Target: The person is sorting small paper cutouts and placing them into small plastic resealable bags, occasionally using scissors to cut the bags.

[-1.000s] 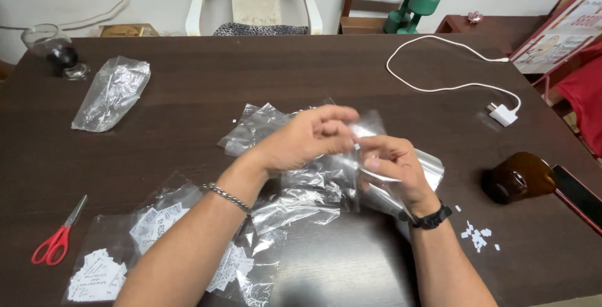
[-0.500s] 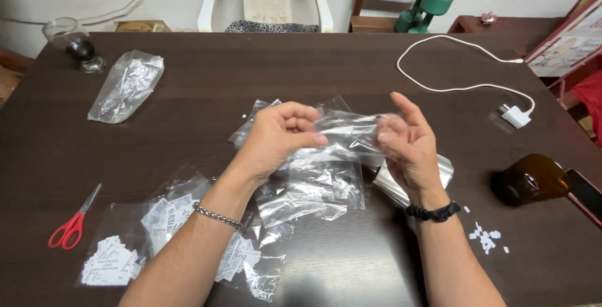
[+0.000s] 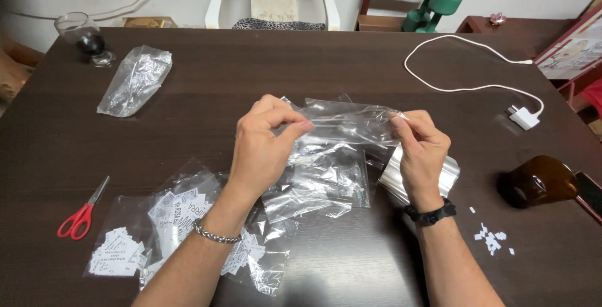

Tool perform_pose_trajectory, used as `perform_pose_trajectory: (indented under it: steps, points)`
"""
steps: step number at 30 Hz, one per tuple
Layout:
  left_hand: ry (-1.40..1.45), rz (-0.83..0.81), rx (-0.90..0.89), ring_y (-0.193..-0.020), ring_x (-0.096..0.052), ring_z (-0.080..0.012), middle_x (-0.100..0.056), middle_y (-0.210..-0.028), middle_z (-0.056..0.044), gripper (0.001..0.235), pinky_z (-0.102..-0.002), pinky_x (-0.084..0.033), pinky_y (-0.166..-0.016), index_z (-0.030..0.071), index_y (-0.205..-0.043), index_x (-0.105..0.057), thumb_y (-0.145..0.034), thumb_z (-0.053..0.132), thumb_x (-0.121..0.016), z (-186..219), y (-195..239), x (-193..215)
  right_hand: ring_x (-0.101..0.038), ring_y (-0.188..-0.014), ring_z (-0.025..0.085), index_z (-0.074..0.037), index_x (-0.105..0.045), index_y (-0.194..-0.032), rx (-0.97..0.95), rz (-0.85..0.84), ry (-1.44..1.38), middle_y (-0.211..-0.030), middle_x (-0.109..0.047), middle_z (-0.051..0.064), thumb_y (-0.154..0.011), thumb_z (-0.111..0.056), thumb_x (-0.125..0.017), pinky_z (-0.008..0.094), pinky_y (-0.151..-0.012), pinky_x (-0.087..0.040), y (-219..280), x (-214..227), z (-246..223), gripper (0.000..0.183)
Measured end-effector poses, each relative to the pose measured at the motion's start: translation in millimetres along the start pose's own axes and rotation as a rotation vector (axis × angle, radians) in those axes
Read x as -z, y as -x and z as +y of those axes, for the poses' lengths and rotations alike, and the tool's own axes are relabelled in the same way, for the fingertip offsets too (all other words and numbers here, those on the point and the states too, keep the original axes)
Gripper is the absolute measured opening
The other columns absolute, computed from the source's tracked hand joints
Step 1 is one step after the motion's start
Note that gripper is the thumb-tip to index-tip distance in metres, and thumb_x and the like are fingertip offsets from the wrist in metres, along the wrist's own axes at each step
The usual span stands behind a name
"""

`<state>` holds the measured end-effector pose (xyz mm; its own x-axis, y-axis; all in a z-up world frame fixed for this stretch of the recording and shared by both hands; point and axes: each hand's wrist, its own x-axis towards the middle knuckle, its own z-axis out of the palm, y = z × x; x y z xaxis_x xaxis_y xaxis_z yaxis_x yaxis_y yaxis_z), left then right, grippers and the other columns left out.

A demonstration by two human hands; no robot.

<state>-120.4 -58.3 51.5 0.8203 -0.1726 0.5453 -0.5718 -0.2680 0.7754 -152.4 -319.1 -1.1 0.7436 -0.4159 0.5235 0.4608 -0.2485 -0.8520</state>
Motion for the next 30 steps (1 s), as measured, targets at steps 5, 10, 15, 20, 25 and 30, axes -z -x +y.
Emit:
perform_pose_trajectory:
  steps: [5, 10, 15, 20, 25, 30]
  points:
    - [0.090, -0.024, 0.277, -0.060, -0.053, -0.0027, -0.076, -0.071, 0.005, 0.005, -0.018, -0.047, -0.061, 0.017, -0.087, -0.079, -0.090, 0.021, -0.078, -6.3, 2.5, -1.9, -0.071, -0.069, 0.015, 0.000, -0.076, -0.109, -0.096, -0.032, -0.023, -0.073, -0.070, 0.014, -0.106, -0.012, -0.068, 0.026, -0.073, -0.060, -0.1, -2.8, 2.3, 0.015]
    - [0.382, -0.148, 0.246, -0.096, -0.072, -0.0235, -0.077, -0.100, -0.021, 0.015, -0.034, -0.057, -0.087, 0.001, -0.093, -0.061, -0.101, 0.014, -0.060, 4.9, 6.5, -1.0, -0.077, -0.088, 0.030, 0.001, -0.061, -0.108, -0.246, -0.092, -0.250, -0.099, -0.076, 0.025, -0.109, -0.015, -0.053, 0.037, -0.078, -0.065, 5.0, -14.6, -10.4, 0.018]
    - [0.553, -0.191, 0.185, -0.123, -0.066, -0.0326, -0.070, -0.130, -0.026, 0.019, -0.041, -0.054, -0.101, 0.003, -0.090, -0.055, -0.103, 0.016, -0.059, -10.5, 6.7, -0.9, -0.079, -0.087, 0.031, -0.002, -0.051, -0.114, -0.223, -0.095, -0.451, -0.092, -0.075, 0.026, -0.109, -0.015, -0.054, 0.036, -0.081, -0.064, 2.0, -3.7, 20.6, 0.014]
    - [0.602, -0.180, 0.250, -0.123, -0.064, -0.0224, -0.062, -0.147, -0.020, 0.016, -0.034, -0.049, -0.102, 0.003, -0.082, -0.067, -0.091, 0.016, -0.071, -12.4, 6.8, -0.8, -0.067, -0.123, 0.026, 0.002, -0.050, -0.150, -0.162, -0.269, -0.312, -0.094, -0.076, 0.021, -0.084, 0.006, -0.073, 0.037, -0.111, -0.048, 11.5, -18.7, -30.1, 0.070]
    - [0.571, -0.104, 0.281, -0.110, -0.070, -0.0166, -0.073, -0.130, -0.017, 0.015, -0.031, -0.054, -0.095, 0.003, -0.079, -0.073, -0.086, 0.016, -0.075, -14.2, 5.0, 2.8, -0.066, -0.120, 0.025, 0.002, -0.052, -0.147, -0.140, -0.231, -0.163, -0.108, -0.075, 0.023, -0.095, 0.002, -0.066, 0.037, -0.107, -0.051, 7.1, -11.4, -8.4, 0.054]
    - [0.565, -0.085, 0.272, -0.107, -0.071, -0.0174, -0.074, -0.128, -0.019, 0.017, -0.032, -0.056, -0.092, 0.001, -0.081, -0.073, -0.087, 0.016, -0.076, -11.4, 3.1, 0.9, -0.059, -0.132, 0.033, 0.004, -0.047, -0.150, -0.055, -0.223, -0.110, -0.126, -0.068, 0.027, -0.100, 0.002, -0.060, 0.044, -0.115, -0.044, 6.7, -14.1, -14.0, 0.053]
